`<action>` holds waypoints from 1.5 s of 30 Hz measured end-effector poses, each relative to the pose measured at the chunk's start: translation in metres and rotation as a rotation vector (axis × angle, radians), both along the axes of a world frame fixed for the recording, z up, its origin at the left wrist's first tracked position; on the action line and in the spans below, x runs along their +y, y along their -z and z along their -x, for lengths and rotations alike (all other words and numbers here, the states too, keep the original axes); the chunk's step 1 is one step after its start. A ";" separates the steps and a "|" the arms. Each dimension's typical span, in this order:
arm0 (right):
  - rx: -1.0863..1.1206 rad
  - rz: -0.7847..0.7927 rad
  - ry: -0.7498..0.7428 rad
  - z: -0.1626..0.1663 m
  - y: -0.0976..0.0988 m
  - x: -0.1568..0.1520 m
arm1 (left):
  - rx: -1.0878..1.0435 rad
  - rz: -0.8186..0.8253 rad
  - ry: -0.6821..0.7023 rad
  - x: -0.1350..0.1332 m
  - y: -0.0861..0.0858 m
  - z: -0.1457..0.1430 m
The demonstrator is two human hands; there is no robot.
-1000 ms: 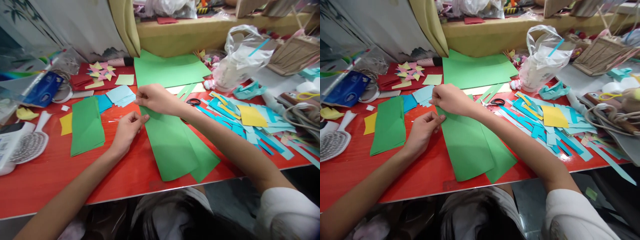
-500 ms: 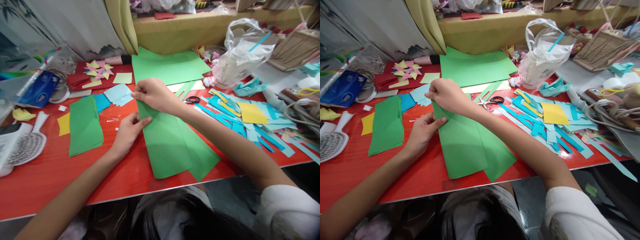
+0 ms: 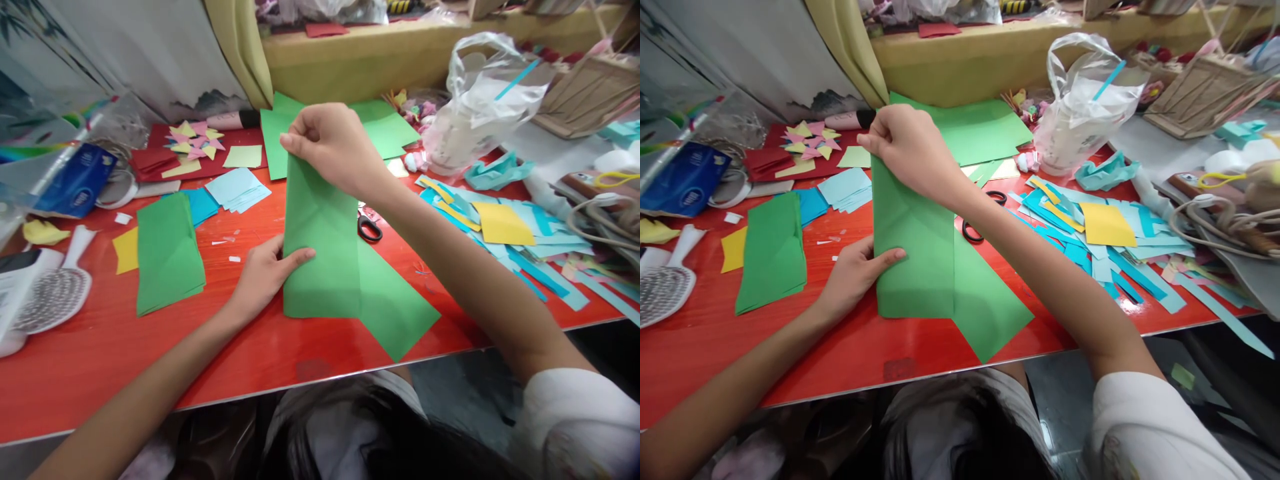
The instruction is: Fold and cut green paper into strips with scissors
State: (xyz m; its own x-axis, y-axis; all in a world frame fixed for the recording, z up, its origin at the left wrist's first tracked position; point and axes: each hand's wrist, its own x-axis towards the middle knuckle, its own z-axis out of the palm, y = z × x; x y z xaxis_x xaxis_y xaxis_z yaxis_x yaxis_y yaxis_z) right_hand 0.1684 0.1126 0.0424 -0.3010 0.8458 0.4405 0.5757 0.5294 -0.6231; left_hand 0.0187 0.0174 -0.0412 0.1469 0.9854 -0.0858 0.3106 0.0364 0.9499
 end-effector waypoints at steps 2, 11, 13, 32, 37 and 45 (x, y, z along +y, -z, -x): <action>0.049 -0.036 0.018 -0.005 -0.003 0.002 | 0.038 0.008 0.016 -0.001 0.000 0.000; 0.262 -0.141 0.087 -0.046 -0.011 0.028 | 0.238 -0.086 0.070 0.000 -0.004 -0.001; 0.272 -0.138 0.089 -0.053 -0.015 0.031 | 0.230 -0.069 0.068 0.001 -0.005 0.000; 0.080 0.322 -0.237 -0.024 -0.001 0.002 | -0.241 0.010 0.062 0.013 -0.013 0.010; -0.103 0.303 -0.364 0.011 0.022 -0.007 | -0.257 -0.124 -0.089 0.022 -0.010 0.016; -0.202 0.102 -0.249 0.013 0.021 -0.014 | -0.230 -0.194 -0.138 0.021 -0.011 0.013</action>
